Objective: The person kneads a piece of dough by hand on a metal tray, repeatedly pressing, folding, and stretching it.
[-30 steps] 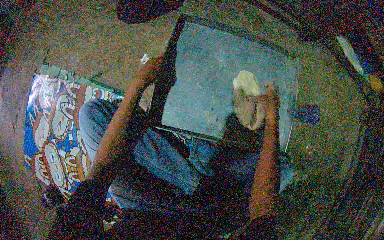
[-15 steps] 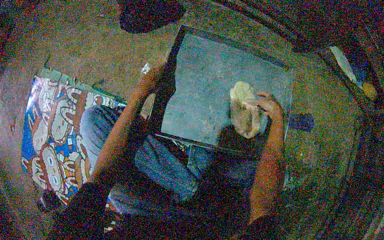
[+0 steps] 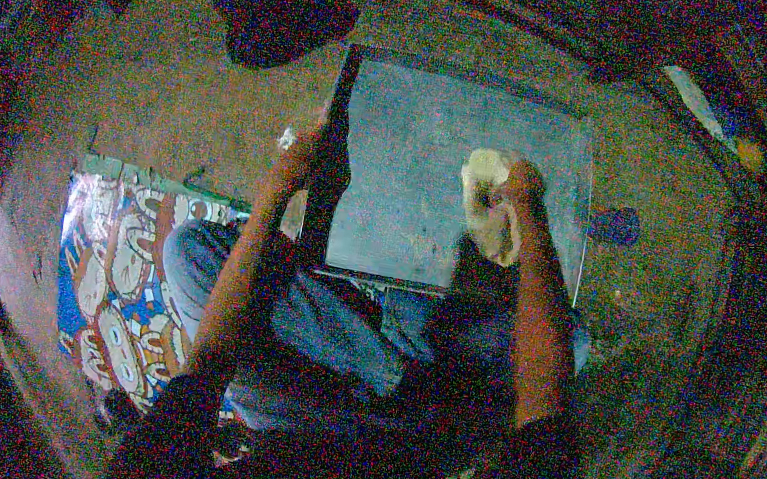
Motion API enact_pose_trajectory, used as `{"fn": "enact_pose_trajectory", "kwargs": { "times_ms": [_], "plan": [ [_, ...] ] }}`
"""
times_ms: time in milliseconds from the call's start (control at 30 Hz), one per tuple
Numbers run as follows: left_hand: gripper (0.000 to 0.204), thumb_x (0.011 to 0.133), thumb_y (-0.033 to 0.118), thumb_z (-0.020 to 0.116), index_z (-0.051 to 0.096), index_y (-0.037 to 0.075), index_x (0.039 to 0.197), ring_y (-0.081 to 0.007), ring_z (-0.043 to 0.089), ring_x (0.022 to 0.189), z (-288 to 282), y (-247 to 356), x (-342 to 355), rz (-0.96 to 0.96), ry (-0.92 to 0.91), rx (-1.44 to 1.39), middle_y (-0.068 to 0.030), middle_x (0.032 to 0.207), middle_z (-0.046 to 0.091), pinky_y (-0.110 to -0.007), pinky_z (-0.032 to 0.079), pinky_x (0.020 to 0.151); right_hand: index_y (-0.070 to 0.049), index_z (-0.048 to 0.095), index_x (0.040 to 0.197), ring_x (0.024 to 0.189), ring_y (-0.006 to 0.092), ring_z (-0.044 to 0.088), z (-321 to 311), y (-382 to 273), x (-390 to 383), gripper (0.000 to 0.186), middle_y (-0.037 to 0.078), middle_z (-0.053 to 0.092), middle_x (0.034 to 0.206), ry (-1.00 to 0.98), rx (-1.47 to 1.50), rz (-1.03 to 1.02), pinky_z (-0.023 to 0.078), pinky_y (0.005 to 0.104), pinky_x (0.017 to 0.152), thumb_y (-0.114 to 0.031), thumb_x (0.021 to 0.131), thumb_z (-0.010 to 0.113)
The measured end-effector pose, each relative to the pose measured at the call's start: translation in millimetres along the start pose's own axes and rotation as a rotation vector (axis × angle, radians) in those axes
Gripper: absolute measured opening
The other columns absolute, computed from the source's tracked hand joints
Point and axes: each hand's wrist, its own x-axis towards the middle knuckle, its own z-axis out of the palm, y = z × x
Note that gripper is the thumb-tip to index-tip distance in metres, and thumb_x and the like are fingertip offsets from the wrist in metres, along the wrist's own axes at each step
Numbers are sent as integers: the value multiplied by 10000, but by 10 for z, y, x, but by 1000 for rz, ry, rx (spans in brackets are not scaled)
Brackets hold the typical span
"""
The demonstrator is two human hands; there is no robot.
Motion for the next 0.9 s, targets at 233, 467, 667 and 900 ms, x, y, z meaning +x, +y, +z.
{"fn": "enact_pose_trajectory", "kwargs": {
  "times_ms": [233, 467, 667, 900],
  "plan": [
    [560, 818, 160, 655, 440, 57, 1325, -455, 620, 935, 39, 57, 84, 70, -27, 160, -252, 1009, 650, -515, 502, 776, -36, 601, 1070, 959, 367, 617, -617, -138, 837, 741, 180, 635, 965, 26, -1119, -203, 500, 427, 830, -357, 486, 925],
    [536, 800, 155, 674, 462, 53, 1281, -444, 627, 934, -28, 391, 64, 31, -39, 28, -252, 1001, 653, -503, 518, 785, 67, 603, 1068, 1062, 385, 595, -220, 249, 847, 754, 251, 618, 1114, 218, -1128, -570, 474, 453, 899, -603, 741, 717],
    [574, 779, 150, 692, 468, 57, 1299, -452, 618, 959, 76, 285, 170, -77, -93, 115, -253, 1041, 642, -501, 520, 806, 19, 673, 848, 818, 337, 643, -513, 436, 1082, 474, 204, 651, 830, 38, -1193, -436, 500, 457, 737, -437, 737, 746],
    [530, 788, 179, 689, 485, 70, 1266, -451, 620, 953, -25, 231, 39, -28, -17, 41, -253, 1034, 643, -512, 514, 791, -48, 531, 847, 674, 155, 485, -369, -44, 252, 322, 56, 513, 696, -200, -864, -529, 447, 353, 636, -240, 724, 758]
  ]
}}
